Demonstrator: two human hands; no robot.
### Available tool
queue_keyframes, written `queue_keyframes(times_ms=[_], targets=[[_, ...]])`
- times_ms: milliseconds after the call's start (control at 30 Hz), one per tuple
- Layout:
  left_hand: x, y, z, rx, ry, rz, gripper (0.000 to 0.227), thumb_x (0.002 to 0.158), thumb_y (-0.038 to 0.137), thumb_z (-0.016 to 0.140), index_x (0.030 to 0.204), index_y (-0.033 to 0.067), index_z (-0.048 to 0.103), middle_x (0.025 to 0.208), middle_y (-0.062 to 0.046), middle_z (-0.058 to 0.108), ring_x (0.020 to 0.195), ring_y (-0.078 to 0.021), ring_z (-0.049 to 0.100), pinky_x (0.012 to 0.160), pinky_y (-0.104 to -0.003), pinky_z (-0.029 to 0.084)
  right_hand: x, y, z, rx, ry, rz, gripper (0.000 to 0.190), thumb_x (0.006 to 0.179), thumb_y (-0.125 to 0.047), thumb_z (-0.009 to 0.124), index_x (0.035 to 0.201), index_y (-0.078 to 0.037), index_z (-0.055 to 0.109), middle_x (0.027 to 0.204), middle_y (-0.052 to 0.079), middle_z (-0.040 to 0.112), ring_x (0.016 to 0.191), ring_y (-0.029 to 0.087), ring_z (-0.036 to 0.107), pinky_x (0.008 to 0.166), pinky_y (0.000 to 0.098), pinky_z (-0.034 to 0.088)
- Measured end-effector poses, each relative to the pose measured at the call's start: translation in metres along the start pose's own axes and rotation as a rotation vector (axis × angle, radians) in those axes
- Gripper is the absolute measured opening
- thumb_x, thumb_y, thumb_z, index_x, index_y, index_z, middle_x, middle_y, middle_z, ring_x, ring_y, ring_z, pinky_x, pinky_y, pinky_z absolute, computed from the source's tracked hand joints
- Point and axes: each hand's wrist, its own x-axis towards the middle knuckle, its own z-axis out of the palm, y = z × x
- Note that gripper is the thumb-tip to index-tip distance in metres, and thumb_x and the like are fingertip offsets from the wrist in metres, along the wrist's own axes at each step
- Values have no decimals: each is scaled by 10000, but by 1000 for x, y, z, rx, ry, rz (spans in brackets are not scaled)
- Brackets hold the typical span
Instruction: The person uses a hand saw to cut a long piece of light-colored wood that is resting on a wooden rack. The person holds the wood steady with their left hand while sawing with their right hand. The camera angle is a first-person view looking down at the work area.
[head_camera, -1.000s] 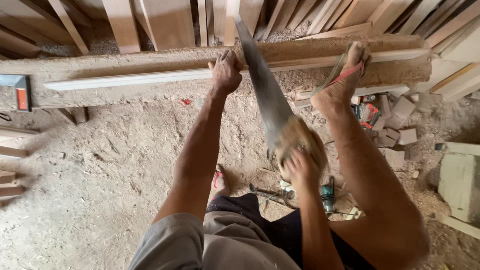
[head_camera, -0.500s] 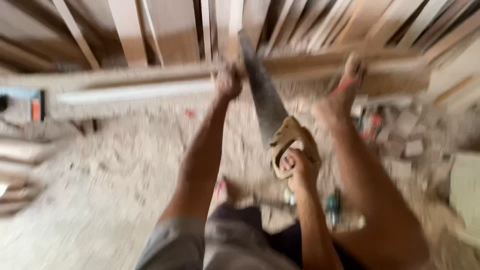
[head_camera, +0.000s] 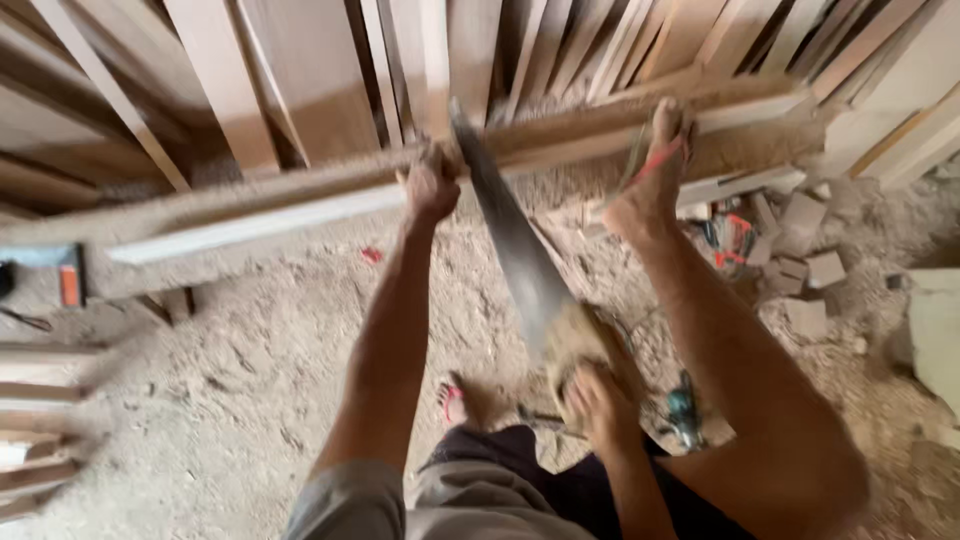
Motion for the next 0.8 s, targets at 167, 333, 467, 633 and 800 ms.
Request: queue_keyframes(times_ms=[167, 333, 467, 633, 800], targets=[[-34, -7, -13, 136, 58, 85, 122, 1077, 235, 474, 1028, 152, 550, 934, -43, 608, 1008, -240, 591, 1019, -665, 312, 13, 37, -9, -128, -113, -311, 507, 1121, -553, 527, 1181, -51, 487, 1117, 73, 369, 1100, 247, 398, 1064, 437, 349], [-42, 14, -16, 271, -62, 106, 308, 1007, 427, 552, 909, 139, 595, 895, -81, 565, 867, -257, 526, 962, -544, 356, -6, 9, -7, -66, -99, -188, 793, 989, -690, 385, 1510, -93, 365, 1405, 144, 379, 1497, 260, 318, 1209, 538, 294], [-44, 29, 8, 176, -26, 187, 289, 994, 422, 589, 897, 160, 661, 915, -39, 574, 885, -219, 498, 910, -487, 360, -180, -4, -91, -392, -84, -404, 591, 998, -415, 499, 1476, -70, 457, 1302, 155, 539, 1137, 177, 501, 894, 385, 431], [-40, 55, -5, 66, -117, -146, 356, 936, 557, 667, 874, 208, 689, 875, 24, 678, 775, -146, 557, 970, -419, 369, -318, -6, -125, -659, -134, -503, 431, 1009, -72, 643, 1433, -42, 571, 1173, 169, 739, 688, 73, 729, 501, 194, 604], [-47, 82, -10, 179, -49, -168, 349, 858, 599, 708, 842, 250, 725, 835, 59, 764, 759, -126, 611, 1053, -448, 257, -319, 15, -124, -557, -166, -272, 529, 920, -60, 689, 1428, 0, 556, 1025, 131, 792, 625, 93, 742, 528, 228, 625]])
